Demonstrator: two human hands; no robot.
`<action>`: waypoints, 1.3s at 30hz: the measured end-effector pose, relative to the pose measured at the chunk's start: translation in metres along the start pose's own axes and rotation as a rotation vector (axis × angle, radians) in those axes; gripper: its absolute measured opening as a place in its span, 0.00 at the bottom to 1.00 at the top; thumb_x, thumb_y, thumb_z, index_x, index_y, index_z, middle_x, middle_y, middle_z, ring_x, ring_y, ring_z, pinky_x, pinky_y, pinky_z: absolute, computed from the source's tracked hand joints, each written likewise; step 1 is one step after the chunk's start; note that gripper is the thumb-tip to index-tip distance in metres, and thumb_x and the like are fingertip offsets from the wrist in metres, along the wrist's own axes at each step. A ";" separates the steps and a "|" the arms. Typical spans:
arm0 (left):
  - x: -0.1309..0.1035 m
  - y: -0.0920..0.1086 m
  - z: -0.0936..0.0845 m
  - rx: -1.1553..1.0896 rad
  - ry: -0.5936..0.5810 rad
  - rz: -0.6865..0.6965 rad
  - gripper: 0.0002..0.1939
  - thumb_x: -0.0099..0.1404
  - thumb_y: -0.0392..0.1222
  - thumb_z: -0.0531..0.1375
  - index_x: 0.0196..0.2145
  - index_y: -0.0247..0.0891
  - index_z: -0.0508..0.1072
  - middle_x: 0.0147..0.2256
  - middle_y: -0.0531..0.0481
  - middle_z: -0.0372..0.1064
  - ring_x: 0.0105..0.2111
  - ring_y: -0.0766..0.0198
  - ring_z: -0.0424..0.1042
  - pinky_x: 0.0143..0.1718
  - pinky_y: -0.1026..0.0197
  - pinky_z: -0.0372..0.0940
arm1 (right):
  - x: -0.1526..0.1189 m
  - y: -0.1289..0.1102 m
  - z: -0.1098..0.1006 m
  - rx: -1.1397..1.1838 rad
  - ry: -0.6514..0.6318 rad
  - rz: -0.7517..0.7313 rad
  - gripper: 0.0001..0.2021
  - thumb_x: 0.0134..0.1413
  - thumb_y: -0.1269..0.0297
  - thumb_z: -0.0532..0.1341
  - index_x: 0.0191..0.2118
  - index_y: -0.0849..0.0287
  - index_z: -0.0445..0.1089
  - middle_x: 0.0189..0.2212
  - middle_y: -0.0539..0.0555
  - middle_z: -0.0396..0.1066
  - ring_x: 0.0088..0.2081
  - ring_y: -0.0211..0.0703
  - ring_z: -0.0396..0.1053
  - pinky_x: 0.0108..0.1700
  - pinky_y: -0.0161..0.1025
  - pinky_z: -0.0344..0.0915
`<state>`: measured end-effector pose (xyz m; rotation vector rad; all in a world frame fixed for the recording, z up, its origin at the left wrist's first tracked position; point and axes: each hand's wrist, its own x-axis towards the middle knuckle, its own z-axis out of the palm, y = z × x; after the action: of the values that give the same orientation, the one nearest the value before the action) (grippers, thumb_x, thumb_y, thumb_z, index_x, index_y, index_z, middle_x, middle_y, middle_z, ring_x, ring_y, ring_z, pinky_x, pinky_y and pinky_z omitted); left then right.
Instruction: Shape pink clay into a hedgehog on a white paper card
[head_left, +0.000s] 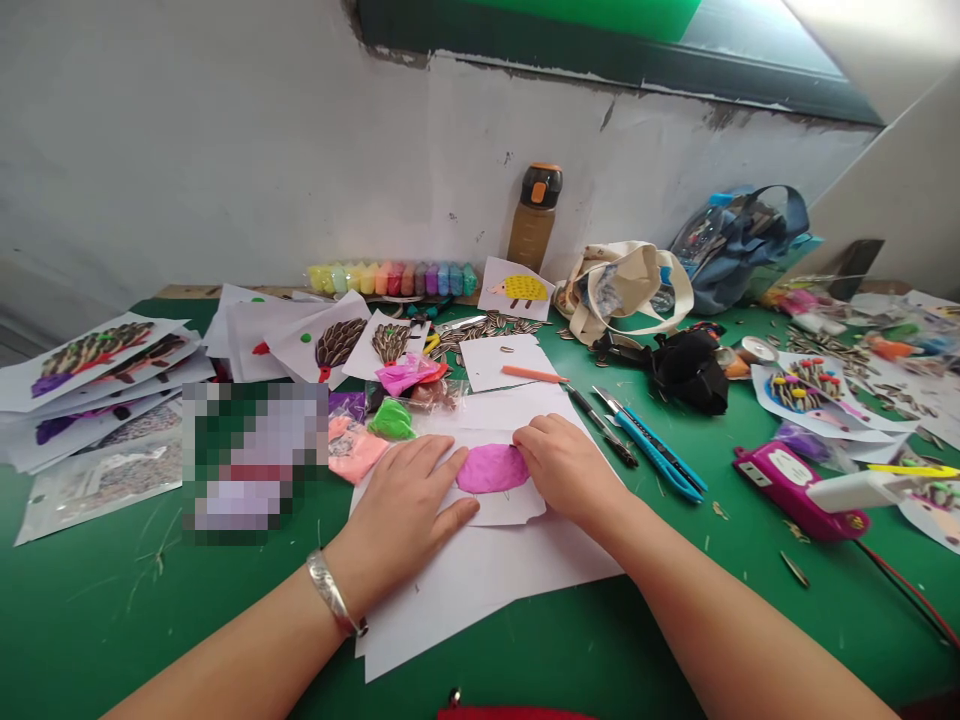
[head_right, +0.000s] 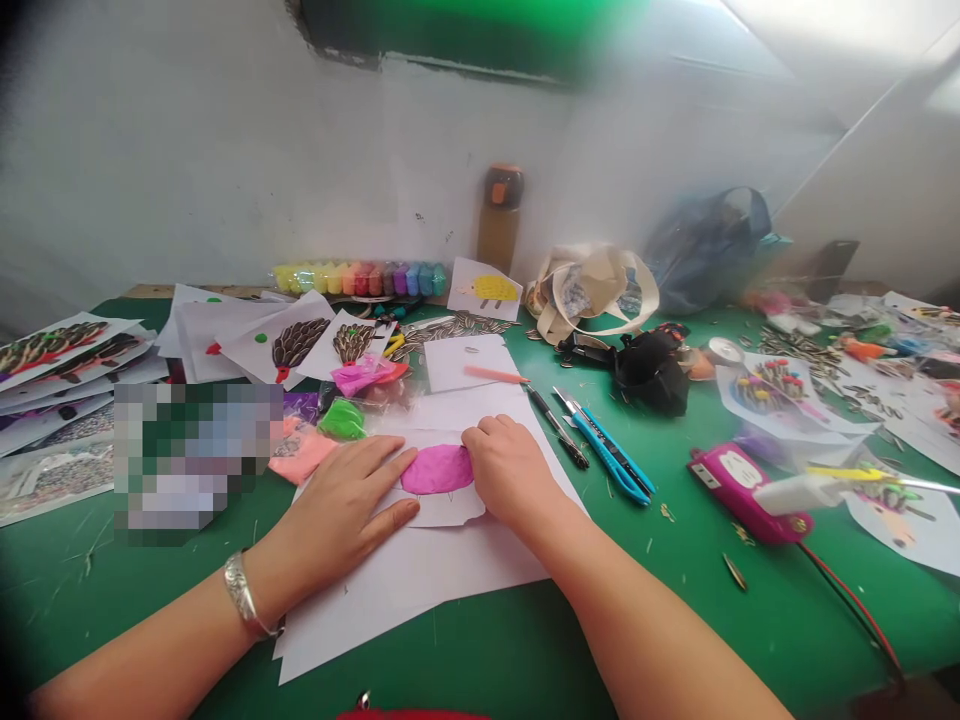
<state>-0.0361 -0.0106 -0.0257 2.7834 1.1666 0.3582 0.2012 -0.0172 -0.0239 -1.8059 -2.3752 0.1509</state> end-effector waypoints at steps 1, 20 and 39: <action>0.000 0.000 0.000 0.002 -0.002 -0.002 0.24 0.72 0.52 0.55 0.59 0.36 0.69 0.57 0.38 0.66 0.56 0.45 0.65 0.57 0.40 0.62 | 0.000 0.000 0.000 0.004 0.001 0.001 0.12 0.65 0.75 0.54 0.35 0.60 0.75 0.31 0.57 0.71 0.39 0.48 0.65 0.39 0.40 0.56; 0.000 0.000 0.000 -0.009 0.006 -0.007 0.23 0.71 0.51 0.56 0.58 0.37 0.69 0.57 0.38 0.67 0.56 0.45 0.65 0.57 0.40 0.62 | 0.008 0.000 0.002 -0.001 0.017 -0.060 0.13 0.64 0.76 0.55 0.33 0.59 0.74 0.31 0.55 0.70 0.37 0.46 0.62 0.39 0.40 0.55; 0.000 0.000 0.001 0.014 0.005 -0.002 0.24 0.71 0.52 0.56 0.58 0.36 0.69 0.58 0.38 0.66 0.56 0.44 0.65 0.57 0.40 0.62 | 0.024 -0.002 0.003 0.057 0.002 -0.148 0.13 0.65 0.74 0.55 0.33 0.59 0.76 0.31 0.55 0.70 0.36 0.43 0.63 0.41 0.39 0.56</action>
<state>-0.0357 -0.0104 -0.0264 2.7944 1.1777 0.3587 0.1920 0.0050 -0.0253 -1.5974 -2.4654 0.1964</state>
